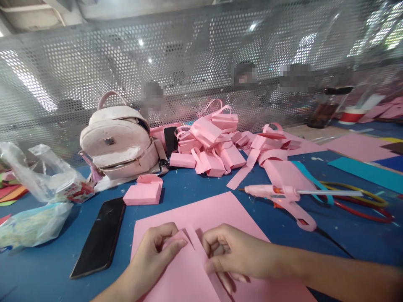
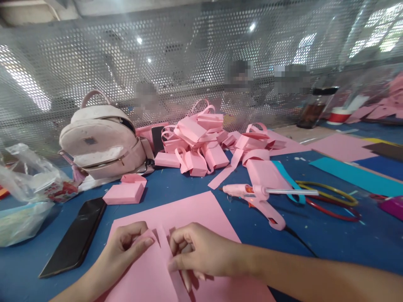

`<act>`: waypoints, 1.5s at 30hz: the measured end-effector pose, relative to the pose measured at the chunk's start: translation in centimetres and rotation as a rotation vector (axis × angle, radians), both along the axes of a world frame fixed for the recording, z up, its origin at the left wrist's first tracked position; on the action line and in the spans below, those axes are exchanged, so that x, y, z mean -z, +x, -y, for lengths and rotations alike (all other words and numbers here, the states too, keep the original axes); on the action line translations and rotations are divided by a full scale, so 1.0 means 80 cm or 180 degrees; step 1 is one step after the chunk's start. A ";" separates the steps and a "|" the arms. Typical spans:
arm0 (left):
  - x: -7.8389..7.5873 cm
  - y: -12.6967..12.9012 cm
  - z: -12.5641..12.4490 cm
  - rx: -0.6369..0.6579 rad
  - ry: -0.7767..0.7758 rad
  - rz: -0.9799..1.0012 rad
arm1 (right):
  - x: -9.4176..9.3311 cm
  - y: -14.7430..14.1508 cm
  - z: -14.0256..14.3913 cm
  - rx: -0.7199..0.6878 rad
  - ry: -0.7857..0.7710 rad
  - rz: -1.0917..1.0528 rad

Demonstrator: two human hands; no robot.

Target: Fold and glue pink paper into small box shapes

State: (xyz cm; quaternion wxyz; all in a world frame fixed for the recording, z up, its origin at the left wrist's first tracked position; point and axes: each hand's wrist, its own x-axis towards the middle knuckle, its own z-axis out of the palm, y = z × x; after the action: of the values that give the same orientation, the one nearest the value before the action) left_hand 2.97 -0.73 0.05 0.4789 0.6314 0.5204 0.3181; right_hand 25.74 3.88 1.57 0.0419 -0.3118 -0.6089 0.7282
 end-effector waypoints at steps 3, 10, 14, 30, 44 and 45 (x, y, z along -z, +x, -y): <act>0.001 -0.001 -0.001 -0.0039 0.0003 0.0039 | -0.004 0.000 0.001 0.0073 -0.0023 -0.0030; 0.002 -0.004 -0.003 -0.0118 0.0020 0.0088 | -0.007 0.002 -0.003 -0.0039 -0.0036 0.0023; 0.004 -0.005 -0.004 -0.0144 0.0016 0.0102 | -0.005 0.003 -0.003 -0.0040 -0.0050 0.0059; 0.008 -0.008 -0.007 -0.0188 -0.0048 0.0166 | -0.005 0.006 -0.006 -0.0146 -0.0098 0.0139; 0.006 -0.006 -0.007 -0.0204 -0.0030 0.0248 | -0.007 0.005 -0.007 -0.0233 -0.0003 0.0106; 0.007 -0.005 -0.007 -0.0211 -0.0041 0.0247 | -0.006 0.004 -0.007 -0.0209 0.0033 0.0113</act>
State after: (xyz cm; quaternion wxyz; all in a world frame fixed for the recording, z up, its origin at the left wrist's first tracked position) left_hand 2.54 -0.19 -0.51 0.4920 0.5979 0.5242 0.3546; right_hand 26.09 4.41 2.06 0.0088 -0.3043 -0.6232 0.7204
